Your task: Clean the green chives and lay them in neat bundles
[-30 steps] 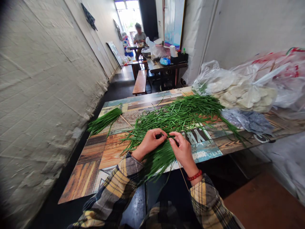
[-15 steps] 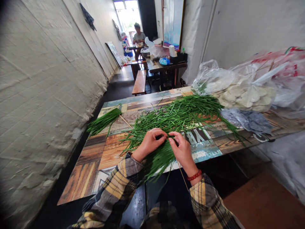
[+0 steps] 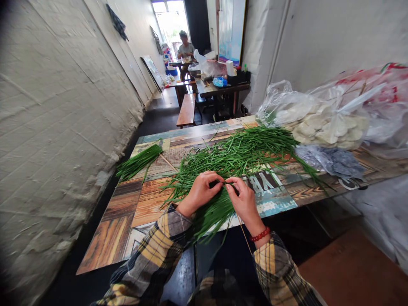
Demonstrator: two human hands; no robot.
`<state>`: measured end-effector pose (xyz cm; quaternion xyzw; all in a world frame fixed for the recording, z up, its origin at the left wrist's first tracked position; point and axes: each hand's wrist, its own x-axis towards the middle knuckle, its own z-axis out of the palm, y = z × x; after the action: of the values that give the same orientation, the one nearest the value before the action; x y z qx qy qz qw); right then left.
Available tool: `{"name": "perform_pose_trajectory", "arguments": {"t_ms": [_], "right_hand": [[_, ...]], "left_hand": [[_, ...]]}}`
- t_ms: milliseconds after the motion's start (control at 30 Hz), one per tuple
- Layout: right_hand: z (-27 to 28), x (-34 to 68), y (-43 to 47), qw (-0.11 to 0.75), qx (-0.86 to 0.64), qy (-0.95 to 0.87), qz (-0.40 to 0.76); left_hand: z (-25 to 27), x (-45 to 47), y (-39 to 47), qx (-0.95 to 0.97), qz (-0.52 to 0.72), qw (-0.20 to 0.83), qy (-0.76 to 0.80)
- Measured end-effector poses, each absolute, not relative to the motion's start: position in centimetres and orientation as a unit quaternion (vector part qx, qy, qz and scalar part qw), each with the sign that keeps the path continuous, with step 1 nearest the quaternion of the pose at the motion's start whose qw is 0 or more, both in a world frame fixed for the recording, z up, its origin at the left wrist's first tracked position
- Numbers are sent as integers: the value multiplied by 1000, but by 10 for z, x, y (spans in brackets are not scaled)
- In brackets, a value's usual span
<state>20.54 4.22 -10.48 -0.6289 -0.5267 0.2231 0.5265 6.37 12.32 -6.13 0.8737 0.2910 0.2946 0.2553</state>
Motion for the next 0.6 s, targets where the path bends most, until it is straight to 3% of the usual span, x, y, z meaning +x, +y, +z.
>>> {"name": "perform_pose_trajectory", "arguments": {"t_ms": [600], "right_hand": [[-104, 206, 43, 522, -635, -530, 207]], "left_hand": [[-61, 65, 123, 874, 297, 264, 279]]}}
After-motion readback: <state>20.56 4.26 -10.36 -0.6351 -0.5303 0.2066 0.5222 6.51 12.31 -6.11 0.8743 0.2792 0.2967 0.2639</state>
